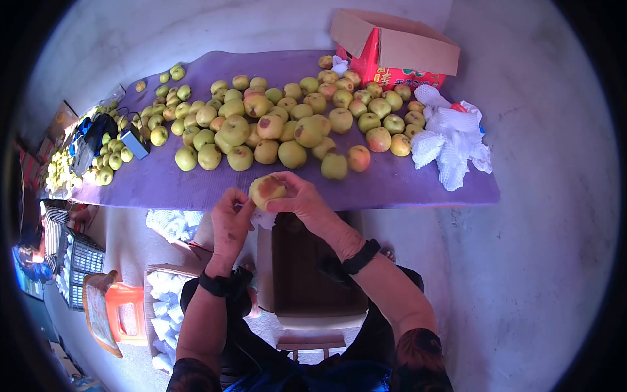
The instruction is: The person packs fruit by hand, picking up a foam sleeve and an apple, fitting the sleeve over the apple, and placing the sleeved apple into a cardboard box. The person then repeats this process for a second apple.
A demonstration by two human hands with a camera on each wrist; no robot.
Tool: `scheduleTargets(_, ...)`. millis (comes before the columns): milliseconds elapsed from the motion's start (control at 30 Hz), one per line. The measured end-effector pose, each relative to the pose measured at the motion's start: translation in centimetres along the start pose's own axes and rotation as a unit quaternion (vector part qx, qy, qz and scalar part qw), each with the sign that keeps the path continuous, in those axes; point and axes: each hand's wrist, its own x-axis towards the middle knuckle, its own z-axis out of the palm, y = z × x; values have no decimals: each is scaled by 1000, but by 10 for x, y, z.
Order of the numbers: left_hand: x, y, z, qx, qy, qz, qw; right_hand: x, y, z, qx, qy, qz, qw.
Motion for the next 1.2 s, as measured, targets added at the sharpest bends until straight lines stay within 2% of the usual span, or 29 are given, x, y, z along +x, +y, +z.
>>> scheduleTargets(133,-2,11,3,-32,-21,-14,999,-5,0,-9,-11,5,-13,1000)
scheduleTargets(200,-2,11,4,-32,-23,-8,999,-6,1,-10,-123,8,-78,989)
scheduleTargets(233,-2,10,5,-32,-23,-8,999,-8,0,-10,-123,8,-78,989)
scheduleTargets(300,-1,6,6,-67,-25,-19,997,-13,-3,-7,-234,28,-106,966)
scheduleTargets(333,-1,5,6,-68,-26,-18,997,-13,-2,-8,-234,29,-106,966)
scheduleTargets(400,-2,3,5,-106,-37,-21,994,-12,4,-11,-339,38,-160,926)
scheduleTargets(533,-1,-5,1,-128,-48,19,990,-13,4,-8,-324,46,-174,929)
scheduleTargets(633,-1,-5,-1,-151,-89,57,983,-11,4,-10,-301,47,-166,938)
scheduleTargets(700,-3,-4,-4,-175,-146,5,974,-10,6,-11,-301,51,-163,938)
scheduleTargets(833,-4,-11,-6,-144,-121,23,982,-10,5,-9,-321,39,-177,929)
scheduleTargets(900,-1,-19,-4,-230,-114,-2,966,-11,0,-7,-445,13,-225,867)
scheduleTargets(1033,-7,-13,-1,-289,-126,-47,948,-12,-3,-3,-488,16,-235,841)
scheduleTargets(1100,-10,-2,1,-261,-125,-128,949,-12,-3,-3,-509,12,-239,827)
scheduleTargets(1200,-11,9,2,-302,-141,-140,932,-13,-1,1,-535,-33,-243,809)
